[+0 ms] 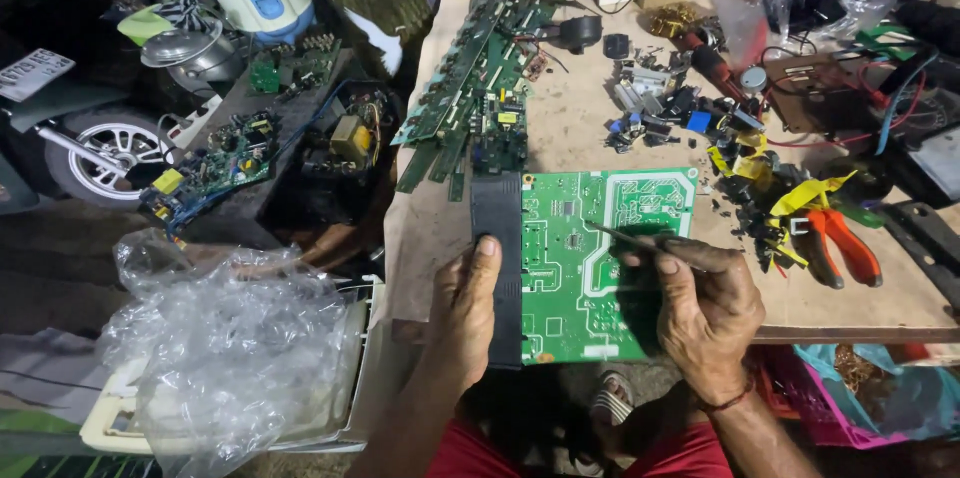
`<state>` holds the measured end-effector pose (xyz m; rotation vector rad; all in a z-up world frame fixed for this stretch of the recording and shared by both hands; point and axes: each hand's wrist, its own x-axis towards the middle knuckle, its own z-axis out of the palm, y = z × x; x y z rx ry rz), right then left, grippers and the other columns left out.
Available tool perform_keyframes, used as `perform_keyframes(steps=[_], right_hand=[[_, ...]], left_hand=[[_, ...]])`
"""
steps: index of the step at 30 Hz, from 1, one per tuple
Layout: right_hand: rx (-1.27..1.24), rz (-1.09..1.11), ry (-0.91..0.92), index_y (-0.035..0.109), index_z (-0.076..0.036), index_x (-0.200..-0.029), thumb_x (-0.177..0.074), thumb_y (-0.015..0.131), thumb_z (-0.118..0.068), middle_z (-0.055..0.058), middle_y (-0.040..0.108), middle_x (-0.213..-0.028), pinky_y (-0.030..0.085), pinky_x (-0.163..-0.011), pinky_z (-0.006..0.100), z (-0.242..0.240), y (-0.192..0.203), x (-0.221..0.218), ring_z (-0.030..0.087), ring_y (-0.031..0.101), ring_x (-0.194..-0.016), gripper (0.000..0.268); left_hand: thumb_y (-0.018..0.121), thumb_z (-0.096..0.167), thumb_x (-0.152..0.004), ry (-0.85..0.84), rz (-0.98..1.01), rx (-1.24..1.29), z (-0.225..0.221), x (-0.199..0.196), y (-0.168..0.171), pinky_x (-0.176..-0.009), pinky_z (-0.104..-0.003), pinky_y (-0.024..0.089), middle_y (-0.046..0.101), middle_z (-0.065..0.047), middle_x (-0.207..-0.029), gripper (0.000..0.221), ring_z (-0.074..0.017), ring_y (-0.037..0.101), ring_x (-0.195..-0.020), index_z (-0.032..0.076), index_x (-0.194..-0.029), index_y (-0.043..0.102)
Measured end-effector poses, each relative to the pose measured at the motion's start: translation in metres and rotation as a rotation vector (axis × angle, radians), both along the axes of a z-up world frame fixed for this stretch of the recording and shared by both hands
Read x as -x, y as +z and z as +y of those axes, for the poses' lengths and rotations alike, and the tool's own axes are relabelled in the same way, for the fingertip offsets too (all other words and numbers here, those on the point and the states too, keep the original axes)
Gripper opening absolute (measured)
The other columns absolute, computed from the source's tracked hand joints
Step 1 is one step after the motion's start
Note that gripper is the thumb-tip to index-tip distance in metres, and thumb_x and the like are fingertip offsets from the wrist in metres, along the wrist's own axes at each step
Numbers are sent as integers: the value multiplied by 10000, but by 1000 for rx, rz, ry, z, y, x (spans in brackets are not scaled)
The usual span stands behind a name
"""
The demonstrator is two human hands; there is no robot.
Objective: The person is disassembling a circuit board by inspecting it, prying at components with a screwdriver, and using a soldering iron to remove parts.
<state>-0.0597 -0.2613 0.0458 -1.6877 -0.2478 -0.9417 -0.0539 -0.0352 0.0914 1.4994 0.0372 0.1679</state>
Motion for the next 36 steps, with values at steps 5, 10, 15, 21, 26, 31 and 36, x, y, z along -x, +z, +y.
perform_keyframes(steps=[5, 10, 15, 21, 26, 31, 36], right_hand=[[-368, -236, 70, 508, -86, -1102, -1075, 633, -186, 138, 622, -888, 660, -662, 382, -6, 13, -1, 275, 713, -763, 163], [-598, -20, -5, 501, -171, -1104, -1073, 673, -336, 98, 600, -873, 527, -599, 266, -30, 27, 17, 178, 665, -760, 241], [-603, 88, 63, 533, -136, -1083, -1063, 652, -215, 177, 698, -923, 541, -585, 274, -38, 9, 32, 229, 716, -726, 144], [-528, 308, 369, 558, -70, -1046, -1029, 637, -181, 225, 722, -1022, 583, -564, 273, -46, 15, 43, 287, 776, -817, 137], [-325, 487, 437, 577, 15, -1048, -1011, 578, -121, 239, 762, -1039, 665, -805, 375, -44, 43, 55, 316, 817, -851, 140], [-144, 469, 516, 602, 48, -1061, -1003, 557, -75, 215, 792, -962, 705, -786, 352, -42, 81, 57, 286, 838, -841, 143], [47, 447, 510, 650, 71, -1041, -980, 567, -95, 164, 795, -931, 726, -743, 281, -39, 103, 55, 216, 849, -837, 196]], left_hand=[[700, 268, -864, -34, -296, -259, -3, 14, 50, -669, -293, 485, 671, -8, -817, 207, -146, 617, -768, 99, -974, 655], [662, 63, -885, -15, -956, -874, 10, 5, 45, -912, -436, 538, 646, -125, -1118, 357, -329, 672, -991, 49, -1241, 647], [785, 138, -986, 79, -1358, -1317, 14, -7, 25, -858, -462, 583, 631, -53, -1095, 127, -273, 646, -903, 132, -1111, 764], [797, 107, -985, -7, -1554, -1380, 24, -23, 23, -827, -400, 593, 574, -45, -1082, 151, -248, 619, -937, 110, -1119, 727], [751, 224, -995, 102, -1631, -1452, 31, -30, 10, -853, -377, 542, 703, 19, -1126, 251, -200, 659, -955, 184, -1160, 566], [688, 255, -997, 204, -1730, -1470, 34, -32, 5, -863, -372, 529, 691, 25, -1180, 245, -184, 645, -960, 202, -1175, 529], [650, 270, -995, 248, -1797, -1472, 34, -35, 4, -884, -381, 483, 650, 23, -1149, 251, -190, 630, -985, 202, -1202, 525]])
